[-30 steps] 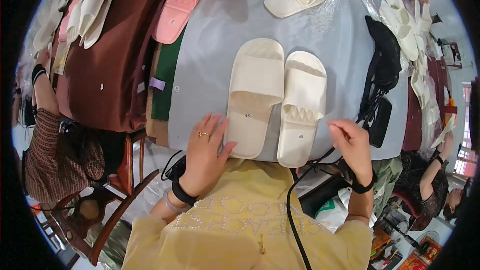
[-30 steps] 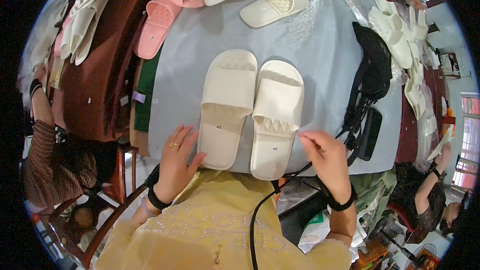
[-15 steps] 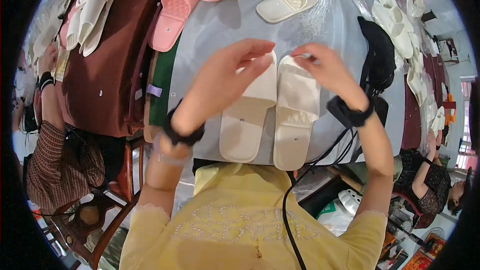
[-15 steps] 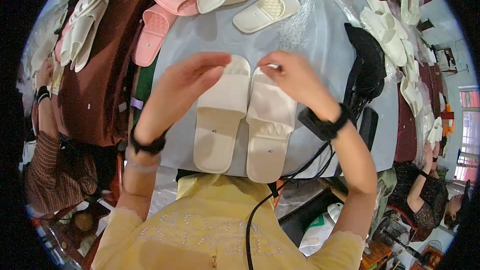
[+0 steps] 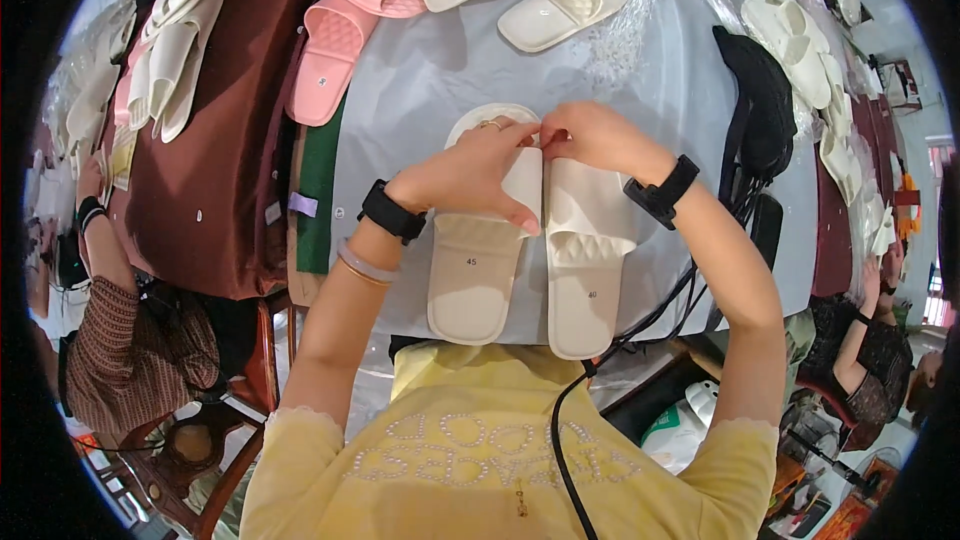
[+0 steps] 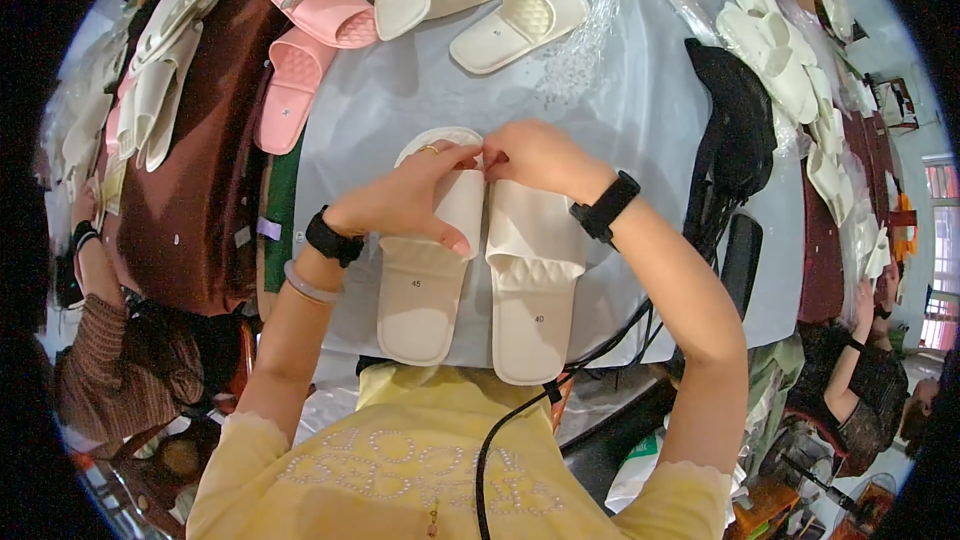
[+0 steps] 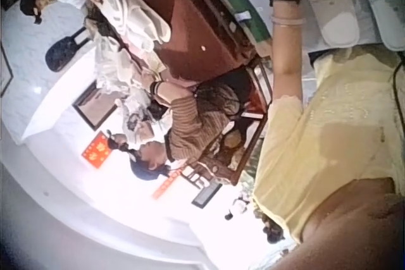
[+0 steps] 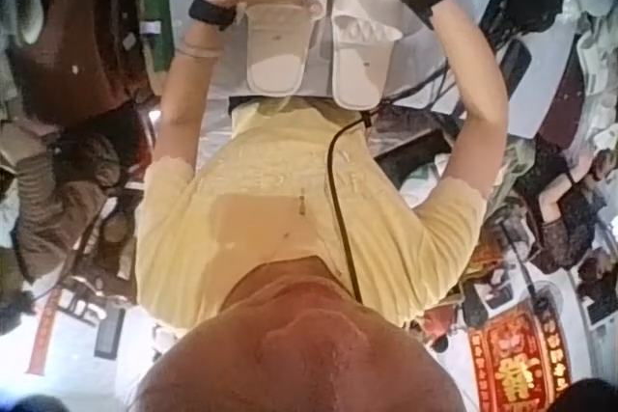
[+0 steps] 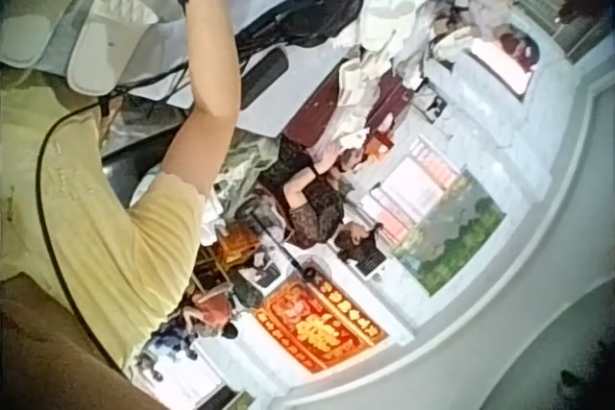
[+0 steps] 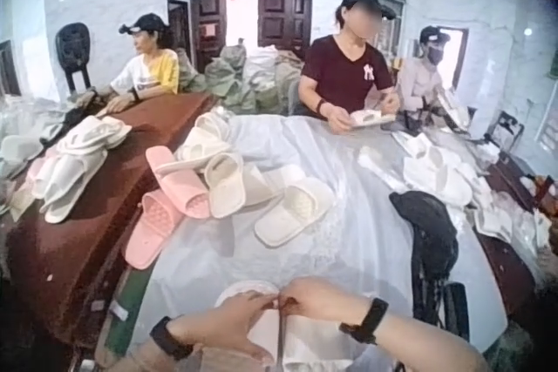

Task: Assembling and inspecting white hotel-style slippers at a production table.

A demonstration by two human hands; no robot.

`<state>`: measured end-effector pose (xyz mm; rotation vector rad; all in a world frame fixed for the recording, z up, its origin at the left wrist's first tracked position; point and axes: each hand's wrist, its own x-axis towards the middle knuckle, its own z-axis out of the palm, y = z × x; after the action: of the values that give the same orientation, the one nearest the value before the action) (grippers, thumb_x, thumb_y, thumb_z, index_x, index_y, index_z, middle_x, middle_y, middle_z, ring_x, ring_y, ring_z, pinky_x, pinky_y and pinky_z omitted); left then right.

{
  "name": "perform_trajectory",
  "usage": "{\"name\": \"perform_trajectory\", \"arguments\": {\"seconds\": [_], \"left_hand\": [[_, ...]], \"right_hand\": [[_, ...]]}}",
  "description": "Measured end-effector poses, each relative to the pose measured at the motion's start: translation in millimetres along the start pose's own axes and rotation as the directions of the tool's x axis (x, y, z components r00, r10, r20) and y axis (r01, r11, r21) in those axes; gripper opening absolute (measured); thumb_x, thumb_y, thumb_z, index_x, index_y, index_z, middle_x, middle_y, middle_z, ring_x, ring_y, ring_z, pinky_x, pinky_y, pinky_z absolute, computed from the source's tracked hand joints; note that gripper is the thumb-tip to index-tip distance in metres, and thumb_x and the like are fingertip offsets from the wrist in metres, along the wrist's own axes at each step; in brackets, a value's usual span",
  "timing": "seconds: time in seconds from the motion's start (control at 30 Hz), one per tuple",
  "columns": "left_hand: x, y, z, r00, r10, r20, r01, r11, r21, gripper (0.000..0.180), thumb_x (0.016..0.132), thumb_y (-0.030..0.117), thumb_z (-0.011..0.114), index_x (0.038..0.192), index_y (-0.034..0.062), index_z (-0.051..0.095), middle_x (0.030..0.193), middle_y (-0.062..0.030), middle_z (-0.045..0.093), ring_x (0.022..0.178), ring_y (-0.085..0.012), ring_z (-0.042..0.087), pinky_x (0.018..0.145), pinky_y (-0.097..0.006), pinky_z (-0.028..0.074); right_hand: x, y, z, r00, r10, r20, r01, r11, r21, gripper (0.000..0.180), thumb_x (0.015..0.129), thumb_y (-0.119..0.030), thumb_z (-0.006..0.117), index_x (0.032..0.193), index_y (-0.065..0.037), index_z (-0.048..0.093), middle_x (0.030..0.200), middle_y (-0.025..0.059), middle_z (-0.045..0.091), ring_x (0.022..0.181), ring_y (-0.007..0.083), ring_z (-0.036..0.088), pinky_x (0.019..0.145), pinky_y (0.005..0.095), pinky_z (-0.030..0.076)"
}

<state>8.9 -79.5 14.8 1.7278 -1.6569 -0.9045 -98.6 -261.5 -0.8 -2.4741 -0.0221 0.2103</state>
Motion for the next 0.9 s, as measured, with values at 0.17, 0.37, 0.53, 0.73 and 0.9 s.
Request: {"name": "perform_trajectory", "arguments": {"seconds": [0.17, 0.37, 0.53, 0.73, 0.9], "left_hand": [[-6, 1, 3, 0.998, -0.047, 0.03, 0.044, 0.995, 0.089, 0.103, 0.053, 0.041, 0.08, 0.132, -0.0024, 0.029, 0.127, -0.0223, 0.038, 0.119, -0.0369, 0.035, 0.101, -0.04, 0.028], [-17, -8, 4, 0.997, -0.08, 0.006, 0.079, 0.993, 0.09, 0.101, 0.056, 0.041, 0.079, 0.133, -0.0018, 0.029, 0.127, -0.0221, 0.038, 0.119, -0.0369, 0.036, 0.1, -0.04, 0.029], [-14, -10, 1, 0.997, -0.078, -0.013, 0.079, 0.995, 0.054, 0.088, 0.064, 0.037, 0.075, 0.132, 0.0021, 0.033, 0.129, -0.0203, 0.038, 0.117, -0.0327, 0.038, 0.095, -0.037, 0.034], [25, -3, 5, 0.941, -0.033, -0.337, -0.021, 0.988, -0.156, 0.033, 0.08, 0.017, 0.062, 0.107, -0.0008, 0.058, 0.098, -0.0153, 0.062, 0.092, -0.0241, 0.059, 0.08, -0.03, 0.045], [33, -2, -3, 0.923, -0.313, -0.225, 0.213, 0.9, -0.381, 0.022, 0.085, 0.017, 0.058, 0.098, -0.0012, 0.061, 0.079, -0.0063, 0.065, 0.072, -0.0085, 0.059, 0.067, -0.023, 0.046]], "right_hand": [[-5, 8, 3, 0.994, -0.022, -0.106, 0.013, 0.996, -0.09, 0.013, 0.073, -0.011, 0.06, 0.082, -0.001, 0.055, 0.079, 0.0128, 0.056, 0.073, 0.0288, 0.054, 0.065, 0.0356, 0.043], [-30, 11, -12, 0.942, 0.25, -0.223, -0.162, 0.923, 0.349, 0.012, 0.078, -0.012, 0.056, 0.08, -0.001, 0.054, 0.072, 0.0075, 0.056, 0.067, 0.0196, 0.055, 0.06, 0.0288, 0.044], [-43, 1, -11, 0.912, 0.409, -0.042, -0.248, 0.628, 0.737, 0.016, 0.087, -0.018, 0.055, 0.091, -0.002, 0.054, 0.077, -0.0017, 0.054, 0.069, 0.0055, 0.05, 0.063, 0.0198, 0.043], [-35, -8, -7, 0.943, 0.307, -0.128, -0.077, 0.576, 0.814, 0.019, 0.088, -0.014, 0.056, 0.103, -0.003, 0.052, 0.091, -0.0008, 0.055, 0.082, 0.0059, 0.052, 0.074, 0.0202, 0.044], [-38, -3, 1, 0.921, 0.294, -0.256, 0.026, 0.61, 0.792, 0.025, 0.084, -0.01, 0.058, 0.106, -0.001, 0.054, 0.097, 0.0041, 0.057, 0.083, 0.0116, 0.055, 0.076, 0.0255, 0.046]]}}
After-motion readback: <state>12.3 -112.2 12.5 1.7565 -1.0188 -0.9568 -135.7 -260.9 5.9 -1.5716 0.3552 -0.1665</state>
